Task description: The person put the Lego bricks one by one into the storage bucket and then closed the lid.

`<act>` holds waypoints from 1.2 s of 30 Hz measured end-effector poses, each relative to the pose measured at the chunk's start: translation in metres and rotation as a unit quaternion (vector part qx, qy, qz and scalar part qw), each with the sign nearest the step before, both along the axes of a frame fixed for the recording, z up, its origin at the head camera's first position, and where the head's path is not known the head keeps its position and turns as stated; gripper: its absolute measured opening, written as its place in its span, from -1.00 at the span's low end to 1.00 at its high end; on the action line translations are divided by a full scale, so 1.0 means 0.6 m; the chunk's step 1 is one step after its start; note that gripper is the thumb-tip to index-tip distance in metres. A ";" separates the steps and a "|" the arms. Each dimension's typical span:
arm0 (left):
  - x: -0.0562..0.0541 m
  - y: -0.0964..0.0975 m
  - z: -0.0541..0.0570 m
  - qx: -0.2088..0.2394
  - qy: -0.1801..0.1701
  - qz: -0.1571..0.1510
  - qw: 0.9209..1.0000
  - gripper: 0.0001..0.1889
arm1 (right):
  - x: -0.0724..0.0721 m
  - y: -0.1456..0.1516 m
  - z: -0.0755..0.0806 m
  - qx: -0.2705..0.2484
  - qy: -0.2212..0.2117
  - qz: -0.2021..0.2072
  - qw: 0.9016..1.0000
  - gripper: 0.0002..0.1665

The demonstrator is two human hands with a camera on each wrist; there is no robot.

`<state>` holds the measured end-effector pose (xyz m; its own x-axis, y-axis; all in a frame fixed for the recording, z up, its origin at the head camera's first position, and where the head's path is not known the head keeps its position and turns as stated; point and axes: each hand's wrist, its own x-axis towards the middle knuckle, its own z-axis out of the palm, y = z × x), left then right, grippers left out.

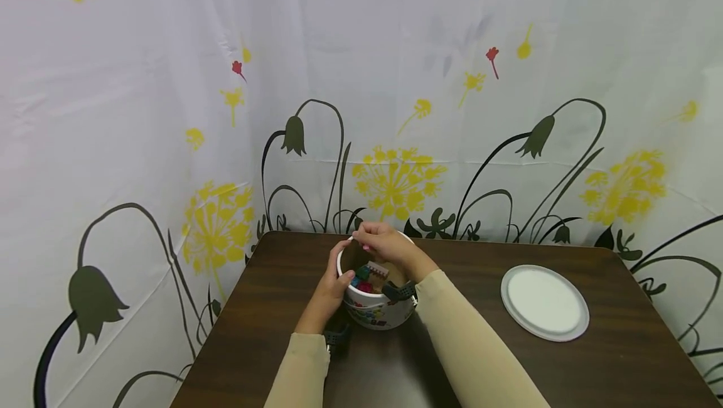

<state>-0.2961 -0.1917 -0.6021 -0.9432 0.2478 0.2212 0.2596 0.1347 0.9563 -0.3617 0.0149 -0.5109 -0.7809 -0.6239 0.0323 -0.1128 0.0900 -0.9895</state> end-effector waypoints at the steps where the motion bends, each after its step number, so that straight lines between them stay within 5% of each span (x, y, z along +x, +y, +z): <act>1: 0.001 0.000 0.001 0.000 -0.002 0.000 1.000 -0.18 | -0.001 -0.001 -0.001 0.004 0.001 0.000 1.000 -0.59; 36: -0.003 -0.002 -0.001 0.004 0.000 -0.006 1.000 -0.19 | 0.004 -0.001 0.005 0.014 0.037 -0.007 0.999 -0.62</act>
